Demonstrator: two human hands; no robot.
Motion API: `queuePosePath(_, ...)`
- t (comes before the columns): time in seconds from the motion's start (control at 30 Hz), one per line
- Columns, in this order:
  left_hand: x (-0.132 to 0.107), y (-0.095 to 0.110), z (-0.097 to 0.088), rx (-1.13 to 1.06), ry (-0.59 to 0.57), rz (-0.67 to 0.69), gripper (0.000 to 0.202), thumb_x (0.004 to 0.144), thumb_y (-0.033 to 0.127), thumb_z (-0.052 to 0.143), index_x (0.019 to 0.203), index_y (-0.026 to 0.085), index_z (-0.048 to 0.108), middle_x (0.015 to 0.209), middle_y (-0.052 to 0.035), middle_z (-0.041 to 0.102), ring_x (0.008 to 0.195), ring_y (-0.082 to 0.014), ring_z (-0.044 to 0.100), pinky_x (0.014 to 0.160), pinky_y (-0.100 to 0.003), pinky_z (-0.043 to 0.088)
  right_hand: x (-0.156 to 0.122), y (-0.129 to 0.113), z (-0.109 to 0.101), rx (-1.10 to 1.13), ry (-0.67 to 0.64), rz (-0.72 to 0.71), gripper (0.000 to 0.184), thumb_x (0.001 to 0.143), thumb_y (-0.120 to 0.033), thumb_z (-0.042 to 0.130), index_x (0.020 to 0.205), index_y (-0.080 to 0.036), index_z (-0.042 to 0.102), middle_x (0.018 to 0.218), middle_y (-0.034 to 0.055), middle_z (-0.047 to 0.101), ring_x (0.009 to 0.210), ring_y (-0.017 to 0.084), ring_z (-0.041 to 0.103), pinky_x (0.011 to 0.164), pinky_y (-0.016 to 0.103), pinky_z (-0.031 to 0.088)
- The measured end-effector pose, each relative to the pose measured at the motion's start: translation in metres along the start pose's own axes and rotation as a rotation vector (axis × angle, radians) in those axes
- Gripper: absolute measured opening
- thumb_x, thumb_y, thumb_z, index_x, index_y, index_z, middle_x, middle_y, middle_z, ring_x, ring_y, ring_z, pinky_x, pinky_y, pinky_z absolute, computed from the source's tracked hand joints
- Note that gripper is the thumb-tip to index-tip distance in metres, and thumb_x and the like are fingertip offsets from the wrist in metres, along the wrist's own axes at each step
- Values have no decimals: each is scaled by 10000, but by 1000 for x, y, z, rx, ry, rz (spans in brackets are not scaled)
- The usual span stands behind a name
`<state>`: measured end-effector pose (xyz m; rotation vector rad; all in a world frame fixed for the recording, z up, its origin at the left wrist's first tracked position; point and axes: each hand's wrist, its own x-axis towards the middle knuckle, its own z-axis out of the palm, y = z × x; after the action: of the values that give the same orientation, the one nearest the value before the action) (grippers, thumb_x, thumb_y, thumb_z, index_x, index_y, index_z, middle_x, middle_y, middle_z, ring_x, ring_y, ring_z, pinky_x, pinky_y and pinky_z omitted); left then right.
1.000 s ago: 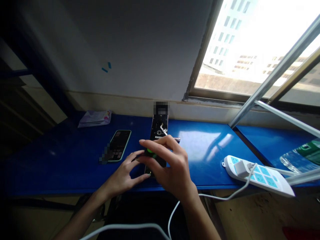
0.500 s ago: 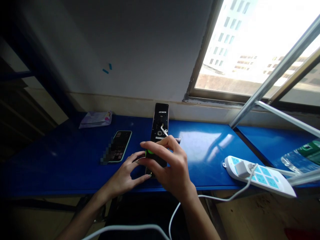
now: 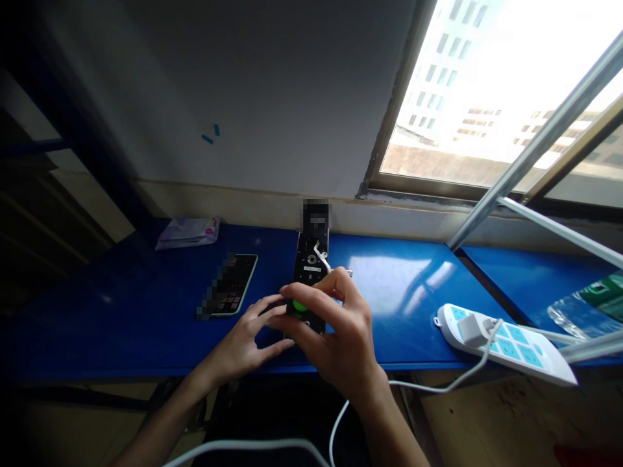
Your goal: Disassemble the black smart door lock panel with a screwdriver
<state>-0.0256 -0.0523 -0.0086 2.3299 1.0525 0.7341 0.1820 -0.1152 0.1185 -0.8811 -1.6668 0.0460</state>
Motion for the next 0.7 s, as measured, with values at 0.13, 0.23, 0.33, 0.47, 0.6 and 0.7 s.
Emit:
queuePosePath(0.13,0,0,0,9,3,-9,551,938,502,751,1461,386,623,1579,-69,552,1447,-339,551,1207,-551,480,2,-3,-6,43,-155,30,394,973,-120,698,1347,-240,716,1181,93,725,1066,195,716,918,328,608)
queuePosePath(0.23,0,-1,0,15,5,-3,528,948,498,740,1452,385,630,1565,-65,565,1438,-338,559,1204,-553,482,3,-3,-10,145,-263,33,512,1004,-51,597,1472,-258,613,1431,100,691,1328,206,654,1097,350,558)
queuePosePath(0.33,0,-2,0,24,10,0,540,950,508,736,1461,376,624,1567,-72,564,1447,-344,549,1208,-553,477,1,1,-6,129,-196,16,441,981,-88,681,1380,-274,684,1192,68,757,1081,181,741,915,301,625)
queuePosePath(0.47,0,-1,0,10,-3,-6,567,945,508,744,1476,363,610,1572,-79,560,1452,-342,543,1221,-552,462,0,4,1,0,-42,9,283,890,-219,840,1162,-261,779,893,16,649,768,160,686,685,289,619)
queuePosePath(0.6,0,0,-1,14,-8,-11,551,953,505,733,1473,371,610,1562,-78,571,1429,-342,566,1207,-565,474,2,0,-5,48,-148,41,393,972,-140,699,1348,-256,697,1219,103,749,1101,228,744,936,369,641)
queuePosePath(0.7,0,-1,0,25,2,-6,533,947,517,735,1449,369,633,1551,-77,580,1420,-348,570,1191,-557,491,1,-2,-9,165,-248,54,503,1002,-81,617,1463,-283,620,1412,99,718,1304,249,686,1078,425,598)
